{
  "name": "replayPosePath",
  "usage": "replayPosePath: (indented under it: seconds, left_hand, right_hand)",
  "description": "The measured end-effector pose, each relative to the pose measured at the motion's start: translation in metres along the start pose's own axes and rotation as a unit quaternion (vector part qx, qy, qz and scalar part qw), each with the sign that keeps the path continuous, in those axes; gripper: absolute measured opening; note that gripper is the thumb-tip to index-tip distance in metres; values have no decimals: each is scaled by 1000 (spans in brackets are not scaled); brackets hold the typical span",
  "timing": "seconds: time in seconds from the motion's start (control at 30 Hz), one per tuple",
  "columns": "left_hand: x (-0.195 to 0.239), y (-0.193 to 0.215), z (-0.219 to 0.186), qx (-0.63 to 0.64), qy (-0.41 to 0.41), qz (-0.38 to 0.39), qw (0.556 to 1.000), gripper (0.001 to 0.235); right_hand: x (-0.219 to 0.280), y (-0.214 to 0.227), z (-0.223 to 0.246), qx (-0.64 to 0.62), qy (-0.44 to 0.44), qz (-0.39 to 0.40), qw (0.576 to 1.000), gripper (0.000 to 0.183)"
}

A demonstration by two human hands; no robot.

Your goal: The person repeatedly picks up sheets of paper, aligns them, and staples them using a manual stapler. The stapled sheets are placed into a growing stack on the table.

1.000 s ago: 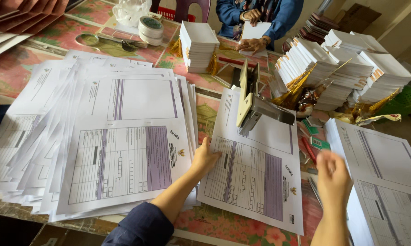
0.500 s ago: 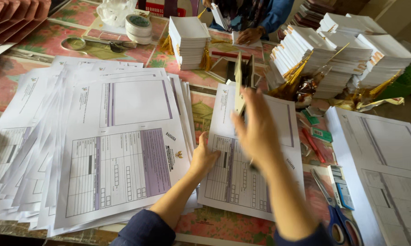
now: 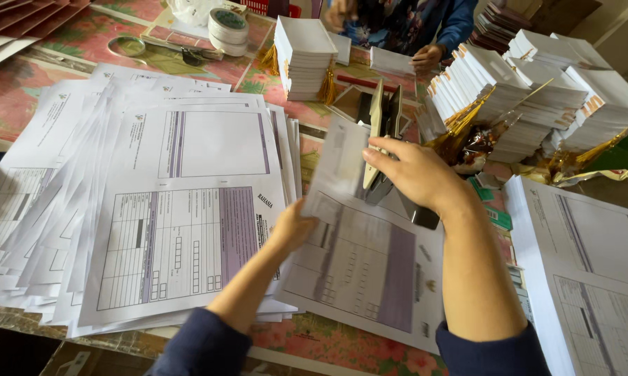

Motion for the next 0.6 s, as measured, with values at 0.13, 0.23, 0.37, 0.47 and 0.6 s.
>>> replayPosePath:
  seconds: [0.13, 0.23, 0.37, 0.47, 0.6]
  left_hand:
    - [21, 58, 8, 38, 51, -45, 997, 72]
    - [35, 72, 3, 39, 58, -46, 997, 71]
    - [37, 73, 5, 11, 37, -41, 998, 65]
    - [41, 75, 6, -23, 8, -24, 999, 60]
    - [39, 70, 12, -12, 7, -20, 1000, 57]
  right_hand:
    - [5, -1, 1, -4, -27, -1, 1000, 54]
    - [8, 0, 5, -24, -23, -3, 999, 57]
    - [8, -2, 3, -31, -16, -10, 999, 56]
    - [5, -3, 0, -33, -16, -14, 999, 56]
    - [12, -1, 7, -40, -20, -4, 999, 56]
Point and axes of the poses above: each hand's wrist, its own x-axis away from the middle knuckle, its own y-axis out of the back of the hand, z = x × y, the point moved 3 cm from there along -x, towards the middle knuckle, and after that the axes turned 3 degrees about -x, right-handed, at the moved point
